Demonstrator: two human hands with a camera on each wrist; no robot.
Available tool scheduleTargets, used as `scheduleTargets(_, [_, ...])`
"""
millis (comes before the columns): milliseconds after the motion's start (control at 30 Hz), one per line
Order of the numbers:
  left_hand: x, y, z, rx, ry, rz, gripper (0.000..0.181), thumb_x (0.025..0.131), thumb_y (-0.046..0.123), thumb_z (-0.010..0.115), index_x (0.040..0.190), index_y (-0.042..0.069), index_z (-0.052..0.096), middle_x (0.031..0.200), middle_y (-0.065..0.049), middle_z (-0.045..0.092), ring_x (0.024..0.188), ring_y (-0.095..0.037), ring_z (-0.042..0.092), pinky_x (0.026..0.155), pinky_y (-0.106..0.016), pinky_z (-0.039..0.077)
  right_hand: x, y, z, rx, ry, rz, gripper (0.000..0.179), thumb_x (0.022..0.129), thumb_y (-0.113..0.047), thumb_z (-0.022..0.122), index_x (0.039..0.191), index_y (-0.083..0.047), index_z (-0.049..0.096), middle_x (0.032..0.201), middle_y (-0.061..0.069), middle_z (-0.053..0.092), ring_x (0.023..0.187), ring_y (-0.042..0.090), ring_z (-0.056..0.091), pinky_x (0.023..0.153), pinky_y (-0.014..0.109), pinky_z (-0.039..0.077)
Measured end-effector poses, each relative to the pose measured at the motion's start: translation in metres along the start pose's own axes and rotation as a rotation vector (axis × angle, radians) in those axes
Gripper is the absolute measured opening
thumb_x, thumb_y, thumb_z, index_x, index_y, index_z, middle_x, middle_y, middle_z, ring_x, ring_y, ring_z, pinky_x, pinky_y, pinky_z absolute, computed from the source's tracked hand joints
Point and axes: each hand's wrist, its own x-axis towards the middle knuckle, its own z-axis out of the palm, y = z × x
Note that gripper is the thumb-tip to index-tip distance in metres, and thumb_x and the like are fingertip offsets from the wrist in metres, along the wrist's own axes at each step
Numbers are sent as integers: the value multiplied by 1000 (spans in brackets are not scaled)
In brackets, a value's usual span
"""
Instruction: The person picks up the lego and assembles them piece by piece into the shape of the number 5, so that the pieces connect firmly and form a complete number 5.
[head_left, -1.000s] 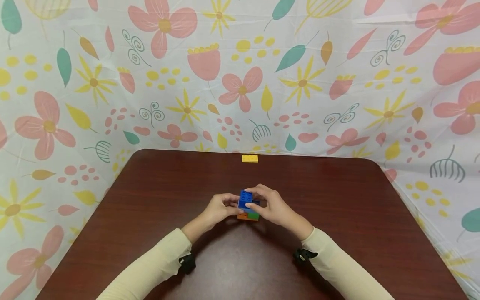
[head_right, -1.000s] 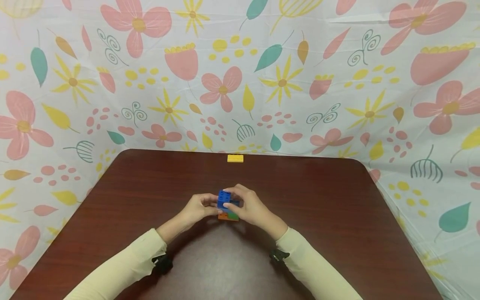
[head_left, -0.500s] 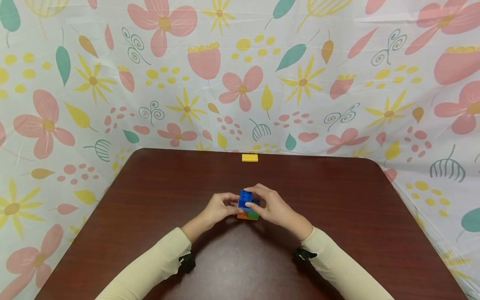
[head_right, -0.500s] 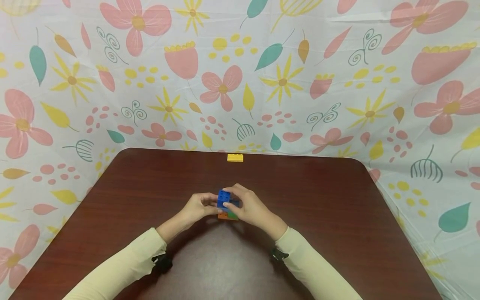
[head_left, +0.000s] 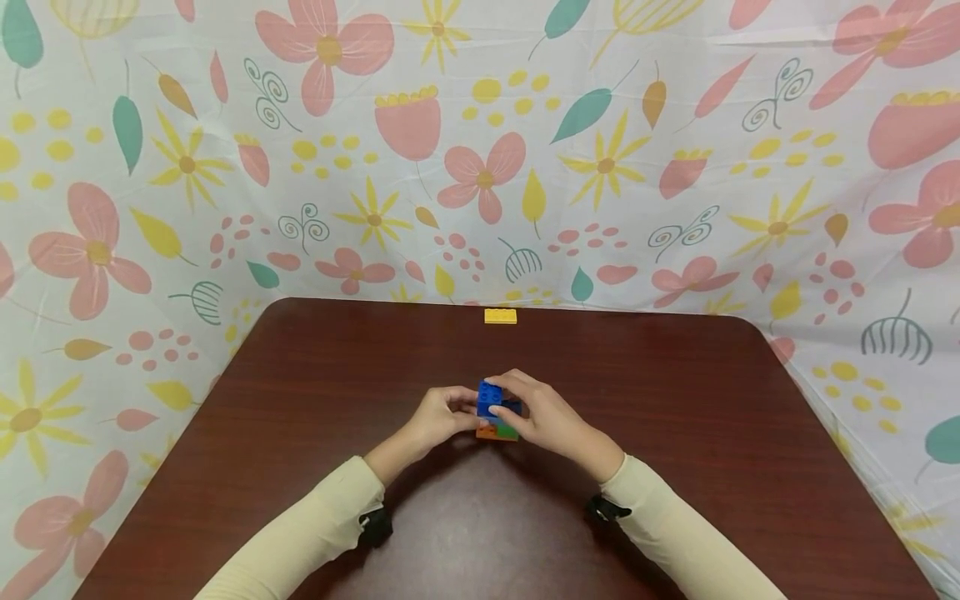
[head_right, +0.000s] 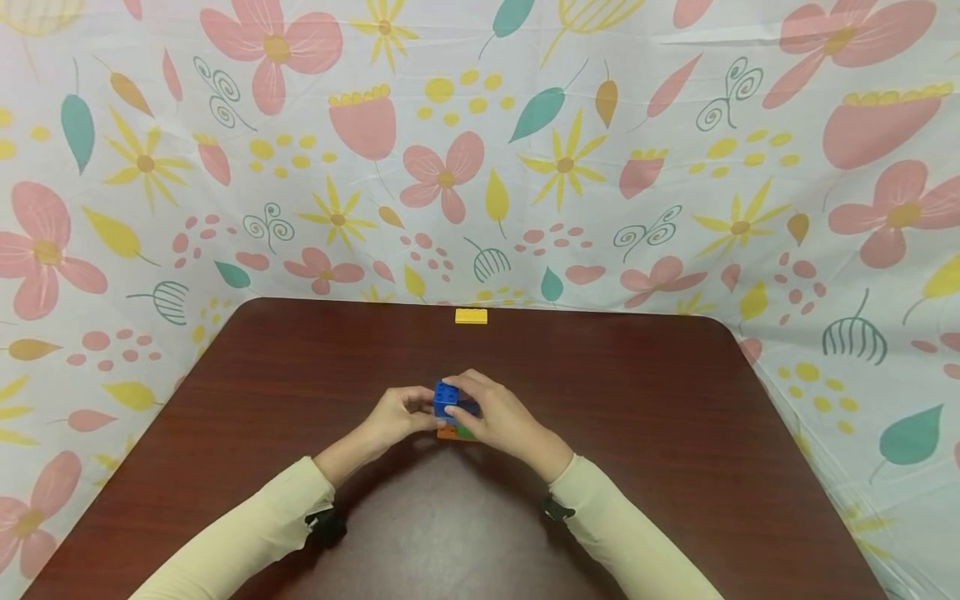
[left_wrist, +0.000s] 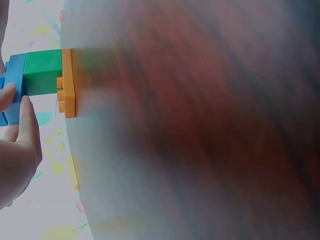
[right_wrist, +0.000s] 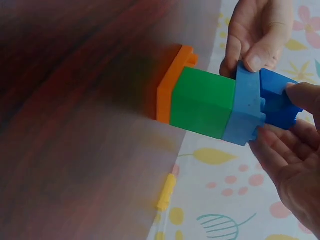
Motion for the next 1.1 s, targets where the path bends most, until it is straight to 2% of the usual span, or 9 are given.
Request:
scheduleTargets(167, [7, -11, 1, 10, 17, -3, 34, 70, 14, 75, 101, 5, 64, 91, -11, 64, 83, -21, 60, 69, -31, 51, -2, 0, 1, 19, 28, -5, 41, 83, -20, 62, 121, -12, 51, 103, -4, 53, 81, 5, 55, 54, 16, 45])
scheduleTargets(433, [8, -10, 2, 29, 28, 1, 36, 69, 19, 76, 101, 6, 64, 88, -7, 65, 81, -18, 61, 68, -31, 51, -5, -1, 4, 24, 76, 6, 40, 83, -18, 61, 121, -10, 51, 101, -2, 54, 89, 10, 59, 68, 27, 51])
scheduleTargets(567, [8, -11, 2, 28, 28, 2, 36, 69, 18, 76, 101, 6, 64, 88, -7, 65, 81, -18, 61, 68, -31, 51, -6, -2, 5, 21, 90, 21, 40, 83, -18, 61, 122, -10, 51, 102, -3, 54, 89, 9, 58, 67, 25, 50])
scheduleTargets(767, [7, -13, 1, 43, 19, -6, 37, 70, 19, 75, 102, 7, 63, 90, -6, 65, 83, -18, 61, 69, -31, 51, -7, -7, 4, 41, 67, 56, 40, 85, -18, 59, 123, -12, 50, 104, -5, 53, 83, 7, 54, 60, 19, 45])
scheduleTargets(967, [7, -13, 2, 47, -3, 2, 33, 74, 17, 72, 103, 7, 61, 93, -8, 63, 85, -20, 59, 70, -31, 50, -8, -5, 3, 67, 26, 82, 46, 84, -10, 59, 127, -11, 45, 112, -1, 51, 96, 11, 56, 74, 28, 50])
scheduleTargets(1100, [6, -14, 1, 35, -19, -9, 33, 75, 15, 71, 105, 8, 60, 96, -8, 62, 87, -21, 57, 71, -31, 50, -9, -4, 5, 58, 33, 84, 49, 82, -8, 61, 128, -11, 44, 112, 1, 52, 98, 16, 57, 76, 32, 49])
